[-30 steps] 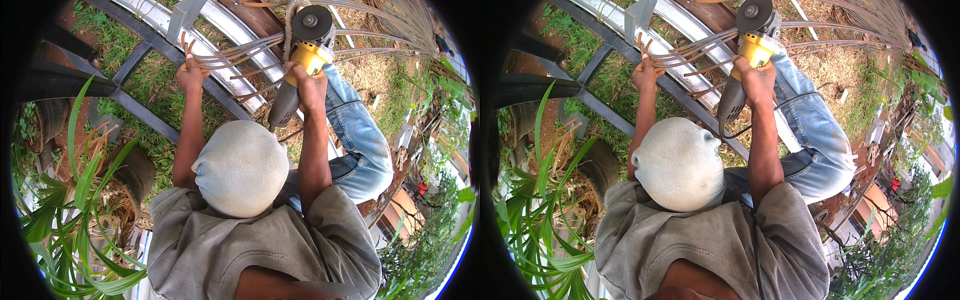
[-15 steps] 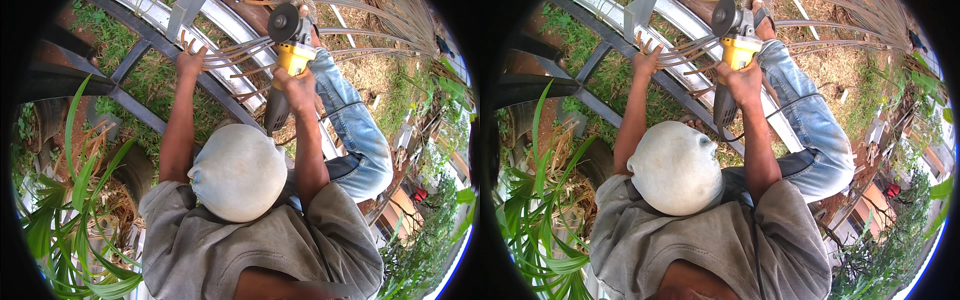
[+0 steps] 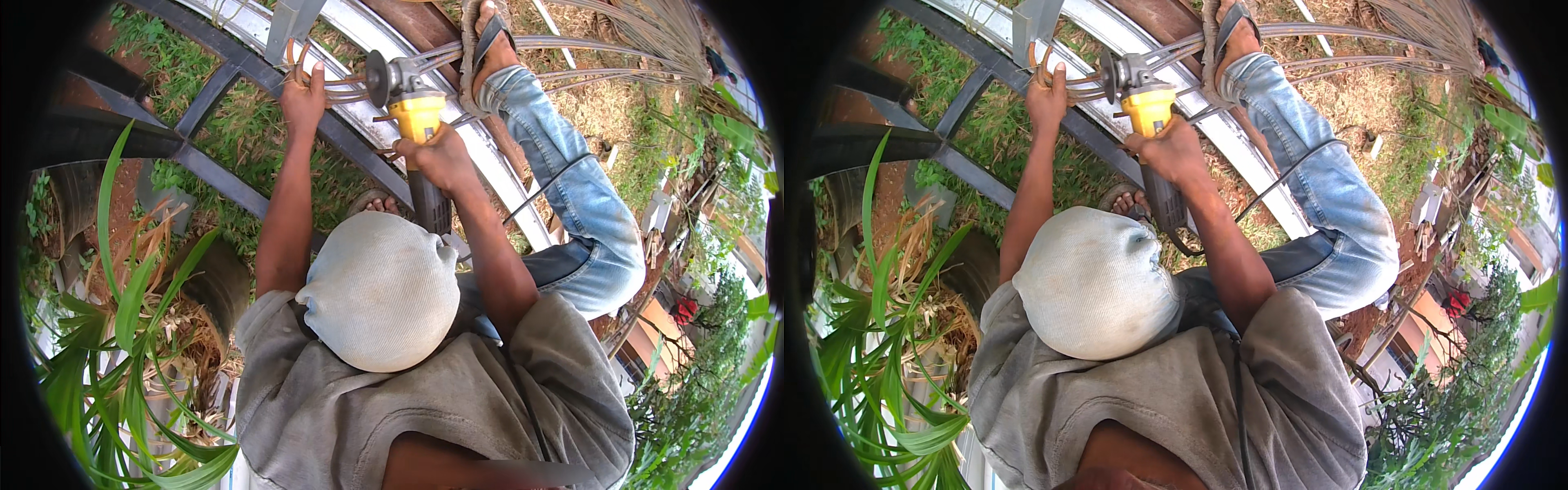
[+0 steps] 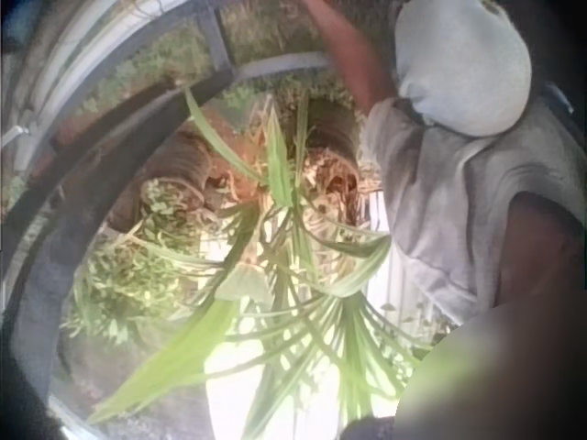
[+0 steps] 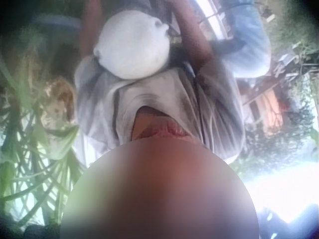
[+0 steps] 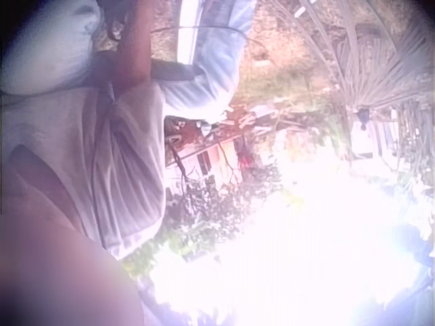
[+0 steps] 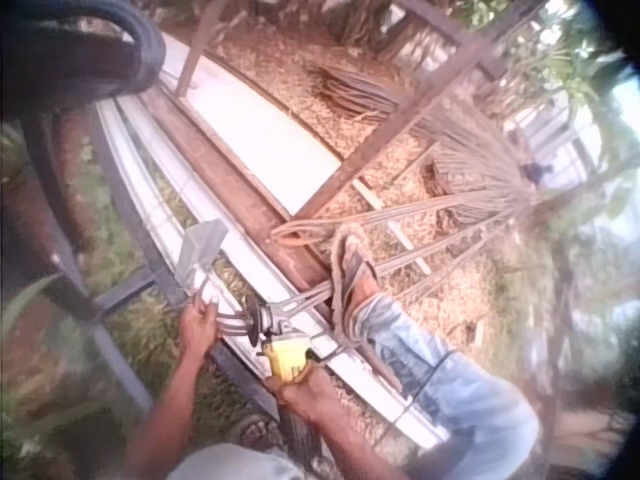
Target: The person uses an angle grinder to cut several metal rods placed on a metal frame. They repeatedly position the rods, cut them, and reposition them for additional cuts, producing sparks throughout the process.
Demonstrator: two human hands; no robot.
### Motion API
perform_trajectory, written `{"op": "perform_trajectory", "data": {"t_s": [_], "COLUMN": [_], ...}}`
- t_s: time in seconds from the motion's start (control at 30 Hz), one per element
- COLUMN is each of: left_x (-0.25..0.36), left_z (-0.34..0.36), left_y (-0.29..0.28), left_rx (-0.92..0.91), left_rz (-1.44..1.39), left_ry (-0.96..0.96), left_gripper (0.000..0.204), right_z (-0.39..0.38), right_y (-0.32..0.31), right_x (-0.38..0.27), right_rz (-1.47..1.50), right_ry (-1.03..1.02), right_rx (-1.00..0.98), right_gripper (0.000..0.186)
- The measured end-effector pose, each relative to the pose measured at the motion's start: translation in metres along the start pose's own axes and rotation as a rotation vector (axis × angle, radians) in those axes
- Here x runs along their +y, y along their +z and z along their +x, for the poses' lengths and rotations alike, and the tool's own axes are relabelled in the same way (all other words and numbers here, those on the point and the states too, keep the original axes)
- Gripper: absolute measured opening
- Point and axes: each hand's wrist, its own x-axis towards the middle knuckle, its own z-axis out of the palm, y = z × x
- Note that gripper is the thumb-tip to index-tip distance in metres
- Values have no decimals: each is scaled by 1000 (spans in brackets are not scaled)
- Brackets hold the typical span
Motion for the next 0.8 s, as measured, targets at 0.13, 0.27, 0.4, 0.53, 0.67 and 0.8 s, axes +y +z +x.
{"op": "perform_trajectory", "data": {"t_s": [0.13,0.27,0.4,0.53,0.67,0.8], "left_x": [6,10,7,7,15,21], "left_z": [-1,-1,0,-1,-2,-3], "left_y": [-6,-8,-6,-6,-10,-12], "left_rx": [-136,-169,-168,-155,-181,-162], "left_rz": [-102,-84,-102,-89,-85,-53], "left_ry": [-115,-181,-229,-234,-312,-255], "left_gripper": [52,49,64,66,67,63], "right_z": [2,4,9,13,15,11], "right_y": [14,13,16,23,23,22], "right_x": [-3,0,10,16,15,11], "right_rz": [-60,-128,-141,-132,-159,-185], "right_ry": [78,84,105,75,80,85], "right_rx": [-10,-10,-54,-44,-55,-42], "right_gripper": [30,31,35,36,37,37]}}
